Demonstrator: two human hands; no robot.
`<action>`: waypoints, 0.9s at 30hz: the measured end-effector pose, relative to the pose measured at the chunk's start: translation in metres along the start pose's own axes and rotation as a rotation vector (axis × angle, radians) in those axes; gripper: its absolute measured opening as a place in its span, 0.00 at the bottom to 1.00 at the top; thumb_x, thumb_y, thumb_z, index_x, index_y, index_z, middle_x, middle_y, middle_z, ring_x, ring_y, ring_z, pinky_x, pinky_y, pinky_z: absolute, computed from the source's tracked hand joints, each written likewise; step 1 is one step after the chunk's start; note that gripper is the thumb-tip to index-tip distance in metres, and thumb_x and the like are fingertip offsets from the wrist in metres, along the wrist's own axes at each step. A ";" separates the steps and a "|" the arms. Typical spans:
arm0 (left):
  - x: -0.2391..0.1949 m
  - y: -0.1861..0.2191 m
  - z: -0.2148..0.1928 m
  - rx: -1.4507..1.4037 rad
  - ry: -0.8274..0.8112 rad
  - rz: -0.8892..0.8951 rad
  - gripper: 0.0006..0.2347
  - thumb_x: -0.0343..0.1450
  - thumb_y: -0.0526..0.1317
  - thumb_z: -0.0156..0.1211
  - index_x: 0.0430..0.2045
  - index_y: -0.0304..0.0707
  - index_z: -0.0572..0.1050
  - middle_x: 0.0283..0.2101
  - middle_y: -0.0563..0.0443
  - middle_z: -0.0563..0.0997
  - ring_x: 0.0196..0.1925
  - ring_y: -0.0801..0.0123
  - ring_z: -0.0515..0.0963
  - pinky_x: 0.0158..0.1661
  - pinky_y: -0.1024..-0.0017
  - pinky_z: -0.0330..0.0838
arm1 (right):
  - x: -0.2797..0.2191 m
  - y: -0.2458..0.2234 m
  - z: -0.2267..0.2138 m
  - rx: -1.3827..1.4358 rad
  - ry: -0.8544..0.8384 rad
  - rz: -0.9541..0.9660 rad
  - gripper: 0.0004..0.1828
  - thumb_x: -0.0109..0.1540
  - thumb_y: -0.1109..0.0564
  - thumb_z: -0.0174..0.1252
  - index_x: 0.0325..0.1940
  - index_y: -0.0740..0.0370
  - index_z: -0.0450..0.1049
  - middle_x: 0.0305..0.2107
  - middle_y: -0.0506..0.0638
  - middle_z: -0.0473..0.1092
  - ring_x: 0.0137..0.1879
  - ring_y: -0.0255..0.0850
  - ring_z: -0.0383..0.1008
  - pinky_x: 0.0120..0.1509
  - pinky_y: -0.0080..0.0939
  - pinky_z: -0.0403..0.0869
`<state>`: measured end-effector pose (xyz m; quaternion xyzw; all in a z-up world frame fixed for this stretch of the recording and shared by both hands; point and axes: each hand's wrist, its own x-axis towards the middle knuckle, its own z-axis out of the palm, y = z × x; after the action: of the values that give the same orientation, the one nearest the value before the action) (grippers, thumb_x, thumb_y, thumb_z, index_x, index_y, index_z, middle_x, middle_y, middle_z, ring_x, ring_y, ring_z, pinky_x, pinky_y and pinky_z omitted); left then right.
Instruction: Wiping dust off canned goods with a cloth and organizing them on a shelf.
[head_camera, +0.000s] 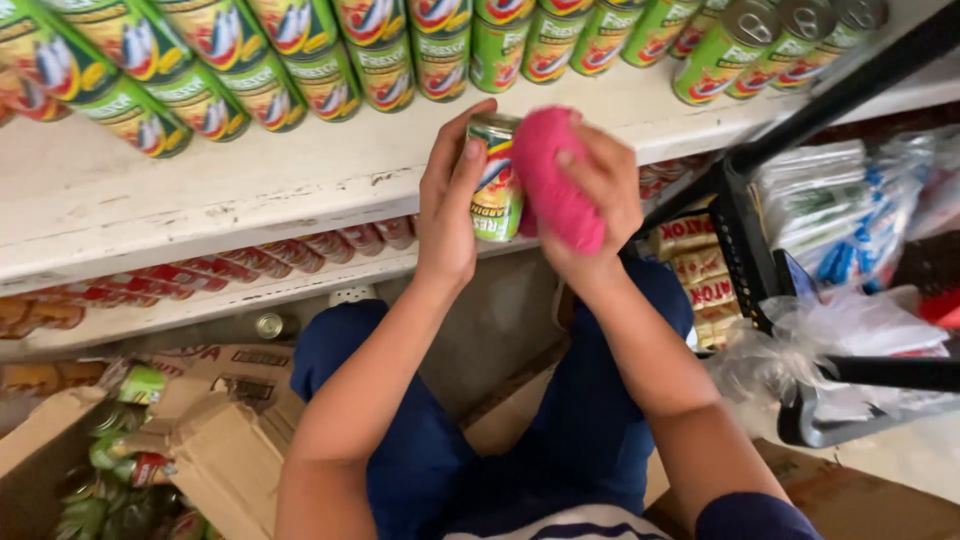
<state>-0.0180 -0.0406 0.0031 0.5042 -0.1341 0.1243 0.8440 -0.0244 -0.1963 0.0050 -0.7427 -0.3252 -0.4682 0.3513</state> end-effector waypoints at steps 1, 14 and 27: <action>-0.002 -0.001 0.001 -0.092 -0.027 -0.102 0.18 0.82 0.45 0.50 0.64 0.32 0.68 0.61 0.48 0.74 0.63 0.70 0.73 0.65 0.70 0.66 | 0.001 0.001 -0.001 -0.002 0.040 0.102 0.30 0.58 0.68 0.73 0.60 0.56 0.70 0.59 0.59 0.70 0.63 0.56 0.75 0.66 0.52 0.76; 0.007 0.001 -0.036 -0.399 0.080 -0.282 0.21 0.80 0.50 0.52 0.58 0.28 0.70 0.51 0.43 0.80 0.50 0.64 0.81 0.52 0.63 0.75 | -0.007 -0.015 0.011 -0.011 -0.058 -0.121 0.29 0.52 0.60 0.80 0.52 0.60 0.74 0.51 0.60 0.73 0.57 0.57 0.76 0.59 0.52 0.78; 0.022 0.001 -0.045 -0.630 0.016 -0.459 0.23 0.79 0.54 0.43 0.60 0.34 0.69 0.52 0.44 0.79 0.52 0.59 0.80 0.56 0.59 0.74 | -0.003 -0.031 0.011 0.097 -0.096 -0.117 0.29 0.52 0.64 0.77 0.54 0.62 0.72 0.51 0.63 0.73 0.55 0.58 0.77 0.60 0.53 0.79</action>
<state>0.0066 0.0016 -0.0091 0.2364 -0.0427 -0.1109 0.9644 -0.0451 -0.1710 0.0051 -0.7262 -0.4066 -0.4356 0.3429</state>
